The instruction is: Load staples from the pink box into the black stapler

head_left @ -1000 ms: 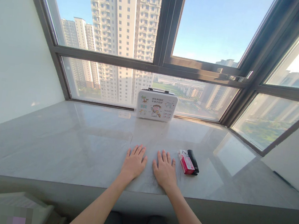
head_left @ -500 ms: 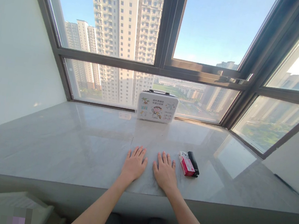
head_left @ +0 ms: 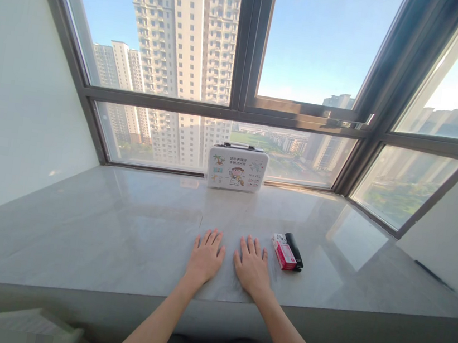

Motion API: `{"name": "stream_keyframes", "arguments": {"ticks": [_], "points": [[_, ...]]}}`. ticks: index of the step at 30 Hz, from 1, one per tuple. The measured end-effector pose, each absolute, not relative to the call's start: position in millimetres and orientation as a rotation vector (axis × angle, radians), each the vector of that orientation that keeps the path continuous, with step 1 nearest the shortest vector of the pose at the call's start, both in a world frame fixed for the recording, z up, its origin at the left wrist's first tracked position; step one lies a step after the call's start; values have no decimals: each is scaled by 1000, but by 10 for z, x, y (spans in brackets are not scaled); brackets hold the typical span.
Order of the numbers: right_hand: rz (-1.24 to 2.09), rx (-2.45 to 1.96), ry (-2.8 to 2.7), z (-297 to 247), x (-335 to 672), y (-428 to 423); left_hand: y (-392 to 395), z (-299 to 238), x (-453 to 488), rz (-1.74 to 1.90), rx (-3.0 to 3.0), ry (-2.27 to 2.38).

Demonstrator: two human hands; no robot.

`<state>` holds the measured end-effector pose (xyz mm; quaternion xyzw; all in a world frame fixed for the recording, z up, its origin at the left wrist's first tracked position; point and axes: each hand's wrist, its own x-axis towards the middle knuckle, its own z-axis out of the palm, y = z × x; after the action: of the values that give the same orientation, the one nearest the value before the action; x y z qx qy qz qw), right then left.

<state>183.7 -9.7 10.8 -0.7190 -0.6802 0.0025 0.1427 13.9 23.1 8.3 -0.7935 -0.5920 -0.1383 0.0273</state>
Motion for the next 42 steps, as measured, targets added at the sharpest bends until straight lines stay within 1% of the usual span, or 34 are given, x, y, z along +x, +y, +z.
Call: {"name": "stream_keyframes", "arguments": {"ticks": [8,42], "points": [[-22,-2058,-1943,80,1820,-113,238,31,139,-476,-2421,-1798],[-7,-2060,-1936,117,1806,-217,128,53,165,-482,-2407,-1843]]}}
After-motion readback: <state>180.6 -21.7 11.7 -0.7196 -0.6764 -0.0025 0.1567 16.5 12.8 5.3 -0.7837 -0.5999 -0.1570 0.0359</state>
